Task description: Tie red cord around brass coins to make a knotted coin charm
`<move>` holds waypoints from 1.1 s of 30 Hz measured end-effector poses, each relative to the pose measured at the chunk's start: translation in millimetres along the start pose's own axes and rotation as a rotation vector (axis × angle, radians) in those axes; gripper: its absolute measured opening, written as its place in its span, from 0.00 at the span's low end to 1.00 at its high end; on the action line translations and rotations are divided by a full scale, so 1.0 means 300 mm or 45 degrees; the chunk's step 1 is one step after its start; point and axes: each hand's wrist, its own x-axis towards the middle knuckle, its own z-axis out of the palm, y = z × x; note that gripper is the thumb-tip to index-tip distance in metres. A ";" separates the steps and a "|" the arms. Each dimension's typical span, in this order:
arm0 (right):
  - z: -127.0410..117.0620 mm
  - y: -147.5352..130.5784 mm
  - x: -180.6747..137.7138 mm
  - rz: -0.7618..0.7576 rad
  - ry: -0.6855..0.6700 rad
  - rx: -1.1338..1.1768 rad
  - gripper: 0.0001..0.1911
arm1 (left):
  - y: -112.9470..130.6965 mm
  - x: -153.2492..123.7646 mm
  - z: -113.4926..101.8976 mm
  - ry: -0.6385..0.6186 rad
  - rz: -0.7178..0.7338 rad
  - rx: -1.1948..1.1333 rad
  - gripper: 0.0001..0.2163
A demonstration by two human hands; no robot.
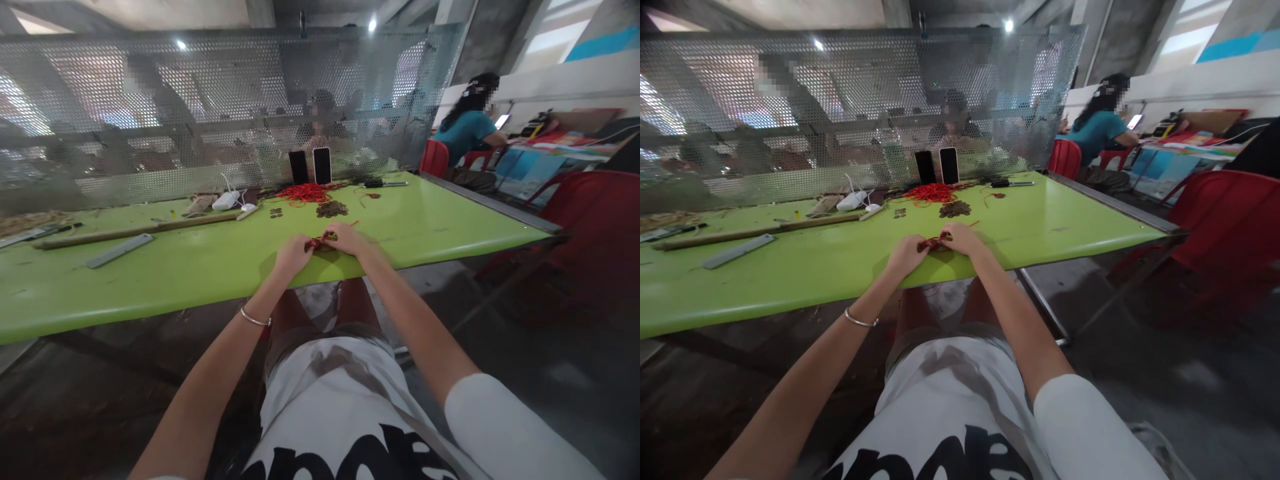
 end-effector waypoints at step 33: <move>0.002 0.013 -0.003 0.156 0.122 0.060 0.12 | 0.008 -0.004 -0.003 -0.009 -0.042 -0.004 0.09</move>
